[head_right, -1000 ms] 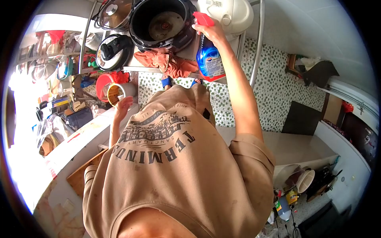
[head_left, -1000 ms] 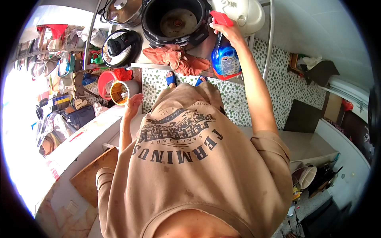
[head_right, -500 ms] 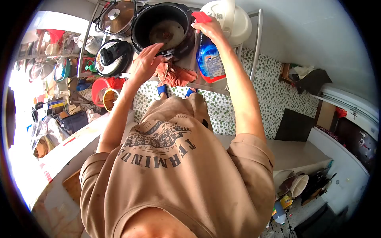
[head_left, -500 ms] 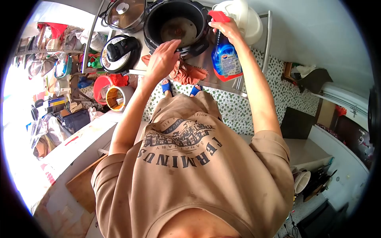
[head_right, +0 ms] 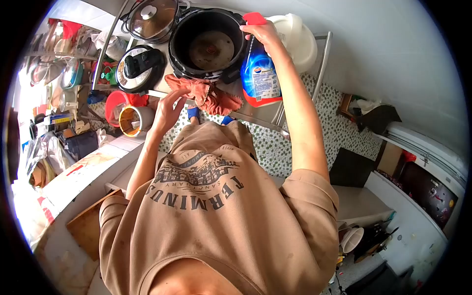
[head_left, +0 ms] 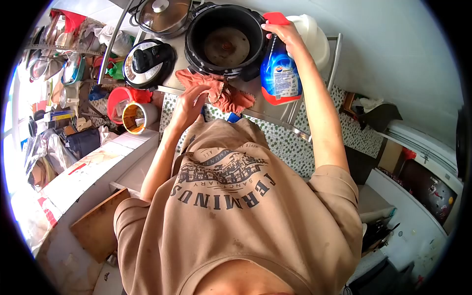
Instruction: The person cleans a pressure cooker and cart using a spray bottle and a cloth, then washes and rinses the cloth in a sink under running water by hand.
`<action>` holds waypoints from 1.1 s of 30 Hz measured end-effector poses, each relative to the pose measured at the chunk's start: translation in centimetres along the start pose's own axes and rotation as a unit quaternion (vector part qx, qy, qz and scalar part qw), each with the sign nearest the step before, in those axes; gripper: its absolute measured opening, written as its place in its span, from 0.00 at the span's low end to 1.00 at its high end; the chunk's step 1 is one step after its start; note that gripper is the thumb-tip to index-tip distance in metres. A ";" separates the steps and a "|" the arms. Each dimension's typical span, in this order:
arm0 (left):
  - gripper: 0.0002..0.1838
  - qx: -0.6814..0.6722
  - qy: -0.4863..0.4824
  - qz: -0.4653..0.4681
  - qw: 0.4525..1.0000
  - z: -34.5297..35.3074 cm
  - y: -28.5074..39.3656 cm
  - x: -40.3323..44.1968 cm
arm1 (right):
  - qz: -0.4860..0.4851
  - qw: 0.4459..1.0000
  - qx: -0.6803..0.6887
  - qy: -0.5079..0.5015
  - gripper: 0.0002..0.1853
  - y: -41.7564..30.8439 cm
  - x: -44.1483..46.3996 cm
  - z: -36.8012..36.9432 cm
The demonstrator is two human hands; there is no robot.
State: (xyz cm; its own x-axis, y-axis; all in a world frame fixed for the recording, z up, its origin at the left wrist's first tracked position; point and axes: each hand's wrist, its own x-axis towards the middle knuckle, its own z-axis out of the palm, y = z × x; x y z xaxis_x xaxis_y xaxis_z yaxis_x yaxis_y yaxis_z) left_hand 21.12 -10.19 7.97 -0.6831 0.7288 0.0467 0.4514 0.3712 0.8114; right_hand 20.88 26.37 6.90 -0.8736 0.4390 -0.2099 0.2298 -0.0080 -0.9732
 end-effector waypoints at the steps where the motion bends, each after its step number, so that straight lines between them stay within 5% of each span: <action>1: 0.12 -0.002 0.004 0.000 1.000 -0.4 -0.5 -0.9 | 0.006 1.000 0.011 -0.007 0.11 -0.7 0.1 0.1; 14: 0.11 -0.090 0.051 -0.190 0.976 -4.2 -7.4 -8.4 | 0.053 0.995 -0.085 -0.022 0.13 -3.2 1.2 1.8; 22: 0.12 -0.126 0.055 -0.224 0.965 -4.9 -9.6 -10.0 | 0.046 0.995 -0.089 0.021 0.15 -4.2 1.1 2.6; 33: 0.12 -0.152 0.084 -0.251 0.952 -5.0 -12.4 -12.5 | 0.127 0.980 -0.138 -0.061 0.10 -6.7 4.6 4.2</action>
State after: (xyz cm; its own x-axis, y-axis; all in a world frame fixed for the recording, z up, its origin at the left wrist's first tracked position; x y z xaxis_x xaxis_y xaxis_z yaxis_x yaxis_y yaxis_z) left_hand 21.15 -26.80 0.26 -0.8631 0.3912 -0.3194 -0.1256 0.4464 0.8860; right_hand 13.54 24.63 12.09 -0.8146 0.3434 -0.4674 0.5382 0.1473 -0.8298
